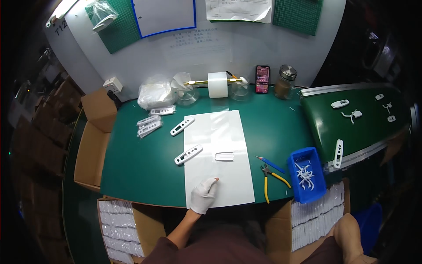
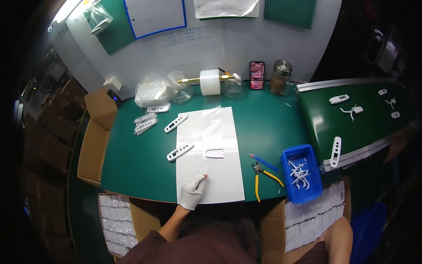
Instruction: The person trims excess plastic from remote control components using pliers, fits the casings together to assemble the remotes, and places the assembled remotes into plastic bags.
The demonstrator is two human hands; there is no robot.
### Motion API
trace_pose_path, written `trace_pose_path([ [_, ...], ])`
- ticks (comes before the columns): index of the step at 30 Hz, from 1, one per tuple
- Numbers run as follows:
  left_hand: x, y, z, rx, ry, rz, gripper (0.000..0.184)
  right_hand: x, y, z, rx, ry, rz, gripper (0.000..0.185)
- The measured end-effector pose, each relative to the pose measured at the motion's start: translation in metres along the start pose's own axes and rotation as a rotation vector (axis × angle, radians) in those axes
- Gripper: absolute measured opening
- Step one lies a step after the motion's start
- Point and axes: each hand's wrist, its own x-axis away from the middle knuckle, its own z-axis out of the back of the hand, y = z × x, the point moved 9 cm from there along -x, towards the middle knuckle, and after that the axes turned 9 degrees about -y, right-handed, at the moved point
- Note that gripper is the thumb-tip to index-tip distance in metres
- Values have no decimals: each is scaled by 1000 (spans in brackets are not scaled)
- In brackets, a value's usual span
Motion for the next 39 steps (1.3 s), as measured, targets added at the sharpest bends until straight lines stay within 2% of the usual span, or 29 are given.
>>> trace_pose_path([
  [2,0,0,0,-37,-23,13,16,18,-1,15,1177,370,-576,20],
  [3,0,0,0,-23,-23,-2,17,11,-3,2,1218,191,-514,21],
  [4,0,-1,-1,-20,-33,-3,17,10,-5,3,1224,194,-522,21],
  [6,1,-3,-1,-6,-20,8,18,1,-4,-22,1503,-114,-298,20],
  [7,1,-3,0,-8,-19,16,18,2,-5,-24,1501,-106,-297,20],
  [9,0,-1,1,26,-13,22,19,32,-8,24,960,552,-591,17],
  [10,-1,-3,2,13,-2,35,19,35,-13,25,1078,691,-703,13],
  [12,1,-4,0,-8,-19,11,19,58,0,44,509,1065,-1101,12],
  [13,1,-6,-1,12,-22,24,19,78,5,59,514,1081,-1092,12],
  [14,0,-6,0,10,-31,26,19,72,43,71,43,659,-753,14],
  [15,0,-6,-1,4,-35,36,18,56,40,53,-392,221,-385,17],
  [16,0,-7,-3,-1,-39,48,18,43,33,40,-394,231,-386,17],
  [18,0,-6,-3,1,-33,32,18,99,13,50,100,1371,-1028,17],
  [19,0,-4,-1,-1,-15,9,18,98,12,46,99,1380,-1027,17],
  [21,-1,-4,0,-14,-12,7,18,83,5,49,361,1191,-1059,17],
  [22,0,-2,0,-25,-6,-2,18,102,14,66,357,1193,-1063,17],
  [23,0,-1,0,-18,-8,-2,18,83,41,80,99,697,-646,17],
  [24,-1,-3,-1,-9,-27,27,18,62,29,59,-142,197,-223,18],
  [25,-1,-5,-2,-3,-44,57,18,57,27,55,-143,198,-228,18],
  [30,-1,-7,-3,15,-33,38,18,88,5,54,410,1196,-1040,18],
  [35,-3,-3,-2,-7,-35,34,18,82,-4,37,424,1043,-1012,15],
  [37,-4,-3,-1,3,-37,51,17,77,-5,27,358,942,-1024,36],
  [39,-3,-4,-1,4,-31,38,17,75,-6,29,390,937,-1024,34],
])
